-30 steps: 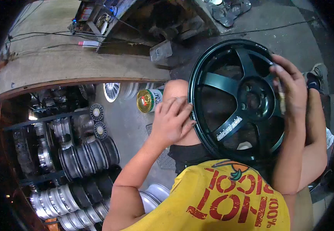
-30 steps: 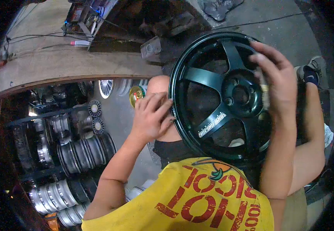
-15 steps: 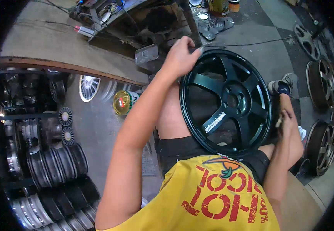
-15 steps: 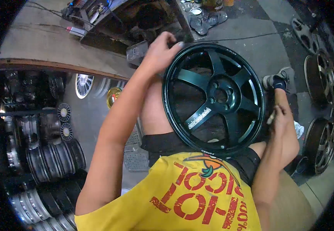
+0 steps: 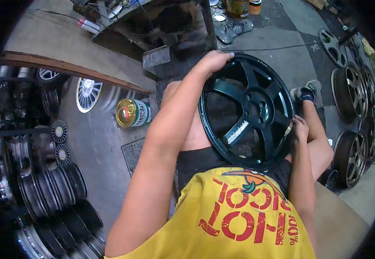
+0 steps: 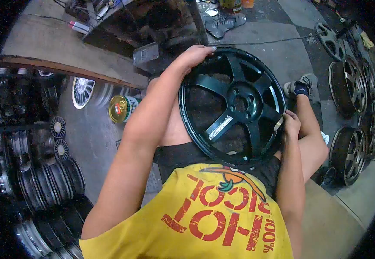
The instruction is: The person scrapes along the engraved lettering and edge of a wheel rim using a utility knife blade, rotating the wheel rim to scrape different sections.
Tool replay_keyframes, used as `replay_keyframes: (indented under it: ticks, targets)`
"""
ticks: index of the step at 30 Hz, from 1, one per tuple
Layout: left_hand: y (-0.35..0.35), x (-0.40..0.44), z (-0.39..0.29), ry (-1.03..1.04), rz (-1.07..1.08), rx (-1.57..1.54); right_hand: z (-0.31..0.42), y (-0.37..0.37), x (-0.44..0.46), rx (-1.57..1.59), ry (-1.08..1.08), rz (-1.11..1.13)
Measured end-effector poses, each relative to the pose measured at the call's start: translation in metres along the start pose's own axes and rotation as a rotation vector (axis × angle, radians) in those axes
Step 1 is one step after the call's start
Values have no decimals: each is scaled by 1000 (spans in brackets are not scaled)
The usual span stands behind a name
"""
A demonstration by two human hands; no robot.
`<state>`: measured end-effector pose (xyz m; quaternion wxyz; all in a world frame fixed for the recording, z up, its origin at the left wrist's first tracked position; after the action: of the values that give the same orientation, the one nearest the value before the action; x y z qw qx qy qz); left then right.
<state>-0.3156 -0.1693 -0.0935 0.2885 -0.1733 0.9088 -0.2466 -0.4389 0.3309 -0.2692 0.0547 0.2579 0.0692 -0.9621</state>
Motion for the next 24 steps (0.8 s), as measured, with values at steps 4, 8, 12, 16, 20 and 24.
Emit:
replay_keyframes:
  ticks: [4, 8, 12, 16, 20, 24]
  targets:
    - [-11, -20, -1, -7, -67, -2, -9, 7, 35, 96, -2, 25]
    - [-31, -69, -5, 18, -86, -214, 19, 41, 47, 85, -150, 9]
    - [-38, -118, -13, 7, -142, -148, -13, 66, 109, 229, -139, 45]
    - [-40, -136, -22, 80, -198, -300, 5, 84, 78, 371, -114, 62]
    - [-39, -152, -34, 23, -214, -421, 16, 92, 77, 430, -100, 106]
    - [-37, -173, -37, 43, -240, -437, 10, 99, 72, 469, -90, 156]
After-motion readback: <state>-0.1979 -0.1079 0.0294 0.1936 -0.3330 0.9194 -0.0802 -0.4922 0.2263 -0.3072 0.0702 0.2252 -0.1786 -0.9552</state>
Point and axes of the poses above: each hand's wrist, its own x-axis towards the middle knuckle, its own y-axis out of the palm, z = x × y, the point moved 10 cm from there along x, towards the middle knuckle, and after that the axes turned 10 degrees about x, right-handed, at the moved point
